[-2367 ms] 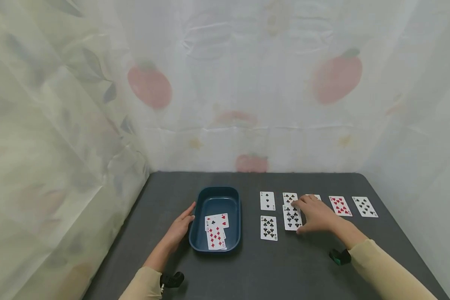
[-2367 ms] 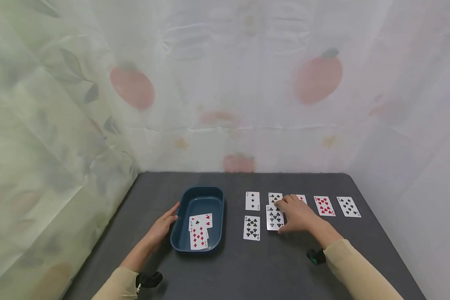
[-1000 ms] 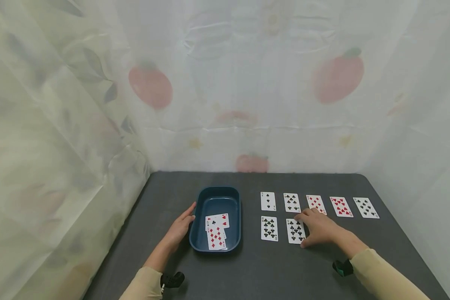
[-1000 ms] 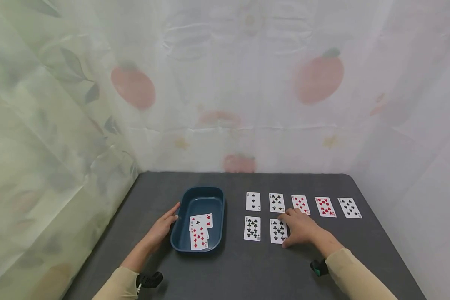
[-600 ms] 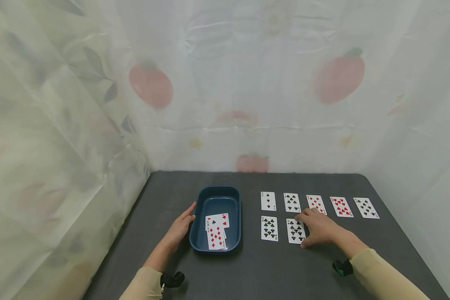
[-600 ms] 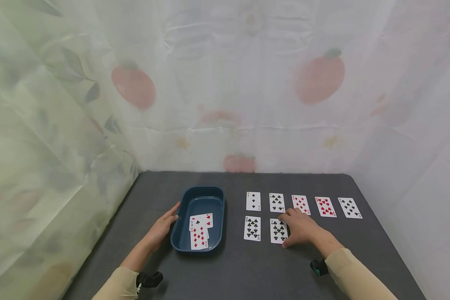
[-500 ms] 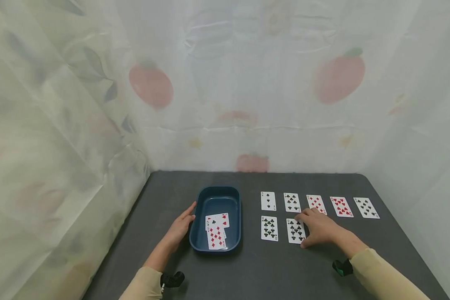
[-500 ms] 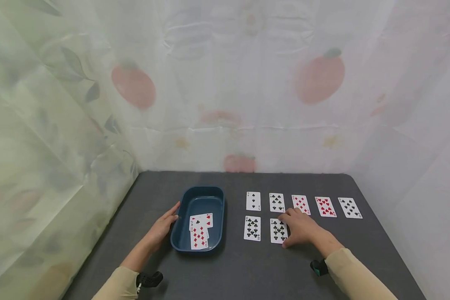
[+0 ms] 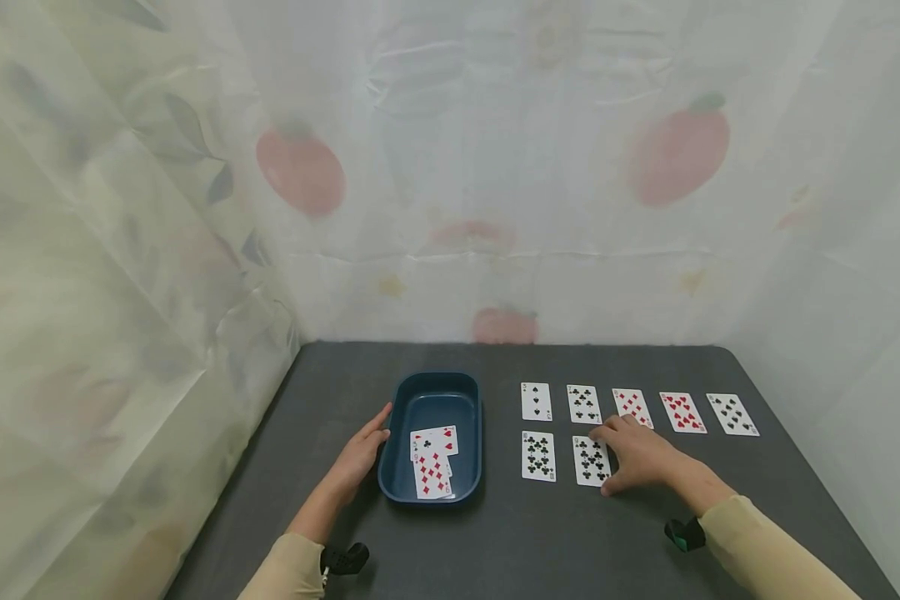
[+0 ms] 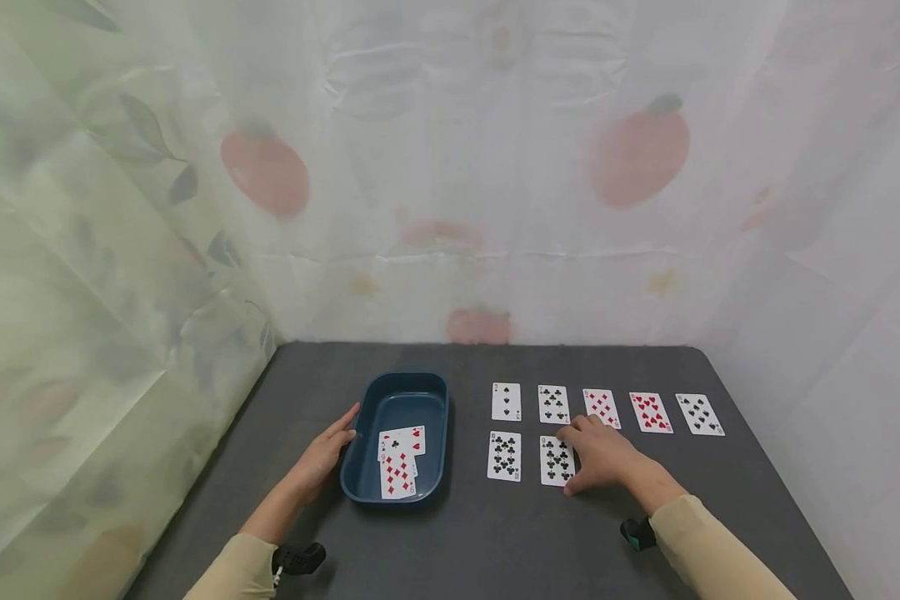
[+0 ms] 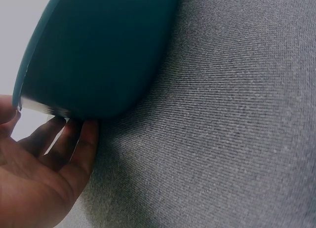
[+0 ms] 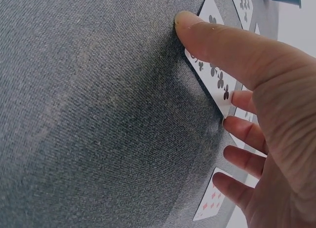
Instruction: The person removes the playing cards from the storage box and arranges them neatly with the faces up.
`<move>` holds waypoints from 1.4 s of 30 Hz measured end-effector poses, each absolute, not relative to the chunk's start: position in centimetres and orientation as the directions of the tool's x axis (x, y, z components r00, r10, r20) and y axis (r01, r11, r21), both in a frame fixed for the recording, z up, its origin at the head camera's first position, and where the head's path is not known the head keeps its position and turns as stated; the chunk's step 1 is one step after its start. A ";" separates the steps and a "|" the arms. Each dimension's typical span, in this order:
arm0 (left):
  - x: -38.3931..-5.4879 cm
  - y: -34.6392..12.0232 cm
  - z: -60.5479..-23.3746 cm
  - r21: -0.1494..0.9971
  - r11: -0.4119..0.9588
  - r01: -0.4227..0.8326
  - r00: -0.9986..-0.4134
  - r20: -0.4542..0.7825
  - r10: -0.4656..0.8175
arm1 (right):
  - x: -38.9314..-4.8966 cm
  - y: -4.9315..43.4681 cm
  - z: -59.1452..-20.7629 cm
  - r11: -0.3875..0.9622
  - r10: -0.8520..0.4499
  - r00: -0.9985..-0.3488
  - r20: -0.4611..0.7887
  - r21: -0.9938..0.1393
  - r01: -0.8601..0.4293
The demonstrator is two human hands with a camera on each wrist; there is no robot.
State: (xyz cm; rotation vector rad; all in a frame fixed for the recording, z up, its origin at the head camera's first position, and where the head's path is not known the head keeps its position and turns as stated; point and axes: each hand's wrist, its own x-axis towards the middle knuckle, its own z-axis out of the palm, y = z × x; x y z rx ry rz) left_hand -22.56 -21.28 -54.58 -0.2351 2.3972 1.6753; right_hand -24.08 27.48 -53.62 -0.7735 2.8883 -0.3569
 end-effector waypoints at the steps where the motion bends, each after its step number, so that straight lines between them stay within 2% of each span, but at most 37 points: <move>1: -22.6 -21.3 -54.6 0.906 0.343 -0.247 -0.966 -0.259 -0.011 | -24.1 27.5 -53.6 0.840 -0.507 -0.860 -0.065 -0.261 -0.475; 14: -22.4 -21.5 -54.6 0.909 0.337 -0.244 -0.966 -0.258 -0.006 | -24.2 27.5 -53.7 0.835 -0.519 -0.852 -0.066 -0.252 -0.489; 22: -22.7 -21.5 -54.8 0.908 0.334 -0.253 -0.964 -0.264 -0.013 | -25.3 25.9 -52.7 0.806 -0.548 -0.835 0.059 -0.229 -0.545; 29: -22.9 -21.6 -54.9 0.906 0.341 -0.251 -0.965 -0.260 -0.018 | -26.1 21.4 -50.4 0.721 -0.608 -0.768 0.201 -0.267 -0.640; 36: -22.8 -21.5 -54.7 0.907 0.338 -0.250 -0.966 -0.258 -0.020 | -26.3 15.1 -48.9 0.664 -0.689 -0.709 0.154 -0.258 -0.702; 42: -22.7 -21.4 -54.6 0.910 0.337 -0.239 -0.968 -0.252 -0.006 | -26.2 10.3 -48.4 0.604 -0.767 -0.631 0.117 -0.199 -0.772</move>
